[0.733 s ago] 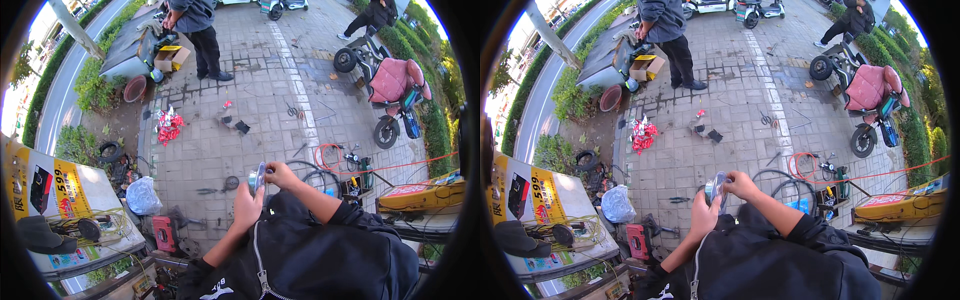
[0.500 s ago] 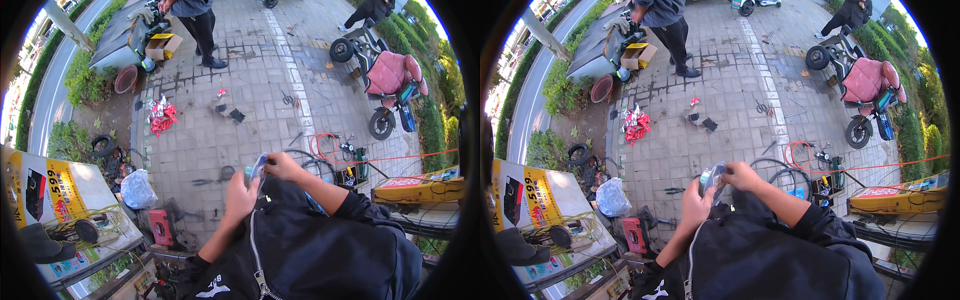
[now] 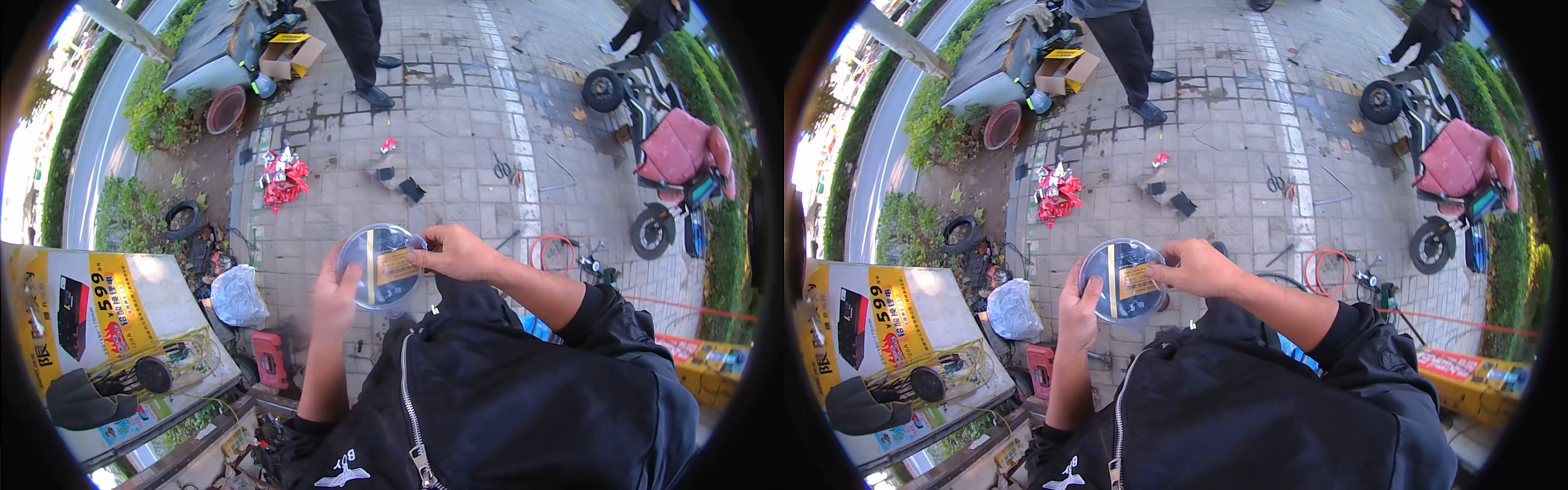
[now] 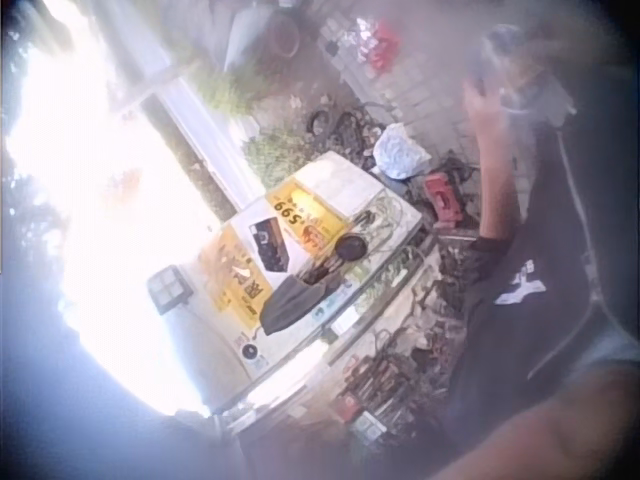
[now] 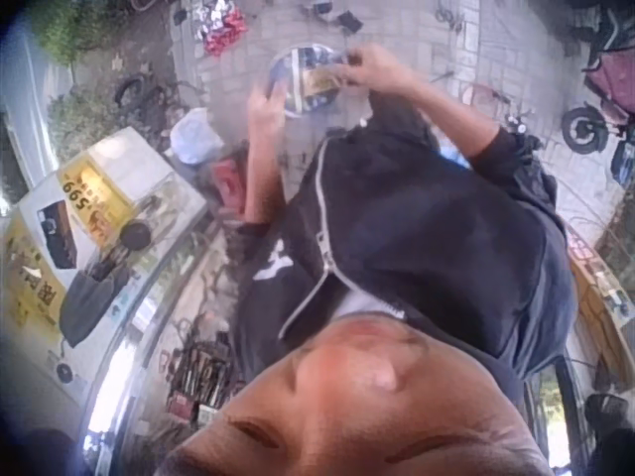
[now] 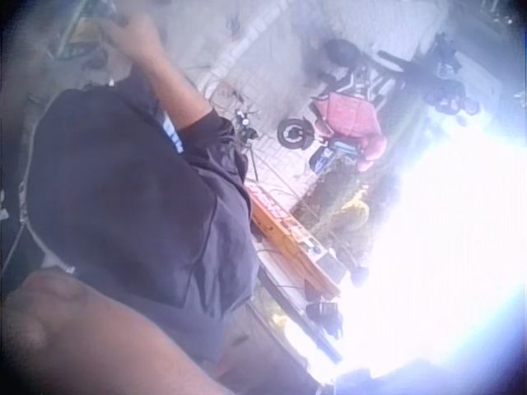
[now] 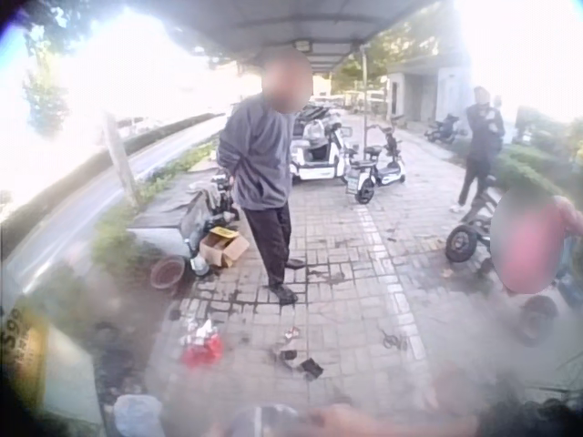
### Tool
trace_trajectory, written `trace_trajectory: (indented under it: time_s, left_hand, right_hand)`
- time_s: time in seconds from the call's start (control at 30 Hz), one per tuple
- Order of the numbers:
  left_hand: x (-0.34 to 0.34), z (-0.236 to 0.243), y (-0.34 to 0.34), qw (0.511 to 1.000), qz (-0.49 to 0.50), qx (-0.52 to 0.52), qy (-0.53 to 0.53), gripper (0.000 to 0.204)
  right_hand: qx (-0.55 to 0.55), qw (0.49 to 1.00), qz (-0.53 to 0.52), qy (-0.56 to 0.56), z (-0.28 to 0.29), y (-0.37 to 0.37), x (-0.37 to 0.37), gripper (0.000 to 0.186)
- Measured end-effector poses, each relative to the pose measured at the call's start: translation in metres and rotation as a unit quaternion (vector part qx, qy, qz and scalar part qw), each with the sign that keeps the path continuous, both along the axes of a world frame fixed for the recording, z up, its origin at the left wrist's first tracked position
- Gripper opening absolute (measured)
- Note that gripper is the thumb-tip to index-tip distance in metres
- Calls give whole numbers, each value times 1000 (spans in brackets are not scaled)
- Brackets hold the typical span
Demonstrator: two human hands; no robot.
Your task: The person unpacks a new brake assembly, removes the plastic wrap, and assembles it with a metal bracket using pliers and a T-handle wrench. The person then installs the assembled brake onto the rear wheel hub of an electric scooter and secures it with a bolt.
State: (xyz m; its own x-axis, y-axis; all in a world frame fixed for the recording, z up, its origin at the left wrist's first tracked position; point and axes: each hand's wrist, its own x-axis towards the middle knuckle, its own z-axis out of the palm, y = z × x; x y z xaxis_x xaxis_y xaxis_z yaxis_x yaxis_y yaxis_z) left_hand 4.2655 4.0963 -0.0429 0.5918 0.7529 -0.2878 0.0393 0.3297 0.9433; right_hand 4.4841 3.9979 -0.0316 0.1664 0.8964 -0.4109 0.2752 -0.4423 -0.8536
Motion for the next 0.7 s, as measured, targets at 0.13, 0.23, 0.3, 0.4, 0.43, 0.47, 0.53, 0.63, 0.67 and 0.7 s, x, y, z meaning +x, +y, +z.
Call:
trace_trajectory:
  time_s: [0.13, 0.23, 0.3, 0.4, 0.43, 0.47, 0.53, 0.63, 0.67, 0.7]
  left_hand:
    - [71, 9, 5, 993, 53, 91, 51, 50]
    - [110, 13, 8, 994, 85, 67, 5, 53]
    - [128, 11, 13, 994, 106, 30, -13, 51]
    - [141, 8, 21, 992, 122, -5, -9, 47]
    - [143, 8, 23, 993, 113, 0, 19, 46]
    - [147, 9, 28, 992, 116, -8, 50, 46]
    - [152, 13, 34, 977, 90, 92, 168, 49]
    - [163, 14, 45, 899, 81, 347, 255, 54]
    - [163, 15, 46, 865, 60, 420, 267, 59]
    - [164, 14, 50, 848, 46, 440, 292, 61]
  right_hand:
    - [42, 992, 22, -113, -3, 45, 60, 44]
    - [61, 995, -45, -62, -10, 74, 84, 48]
    - [94, 992, -75, -34, -17, 83, 94, 47]
    - [158, 983, -65, -62, -29, 90, 108, 41]
    - [154, 984, -48, -78, -31, 91, 114, 39]
    - [141, 985, -36, -89, -32, 91, 117, 37]
    - [157, 968, -4, -198, -31, 95, 120, 34]
    - [190, 948, 31, -255, -23, 100, 115, 31]
    - [175, 950, 54, -254, -20, 100, 111, 30]
    - [196, 945, 40, -260, -17, 100, 108, 29]
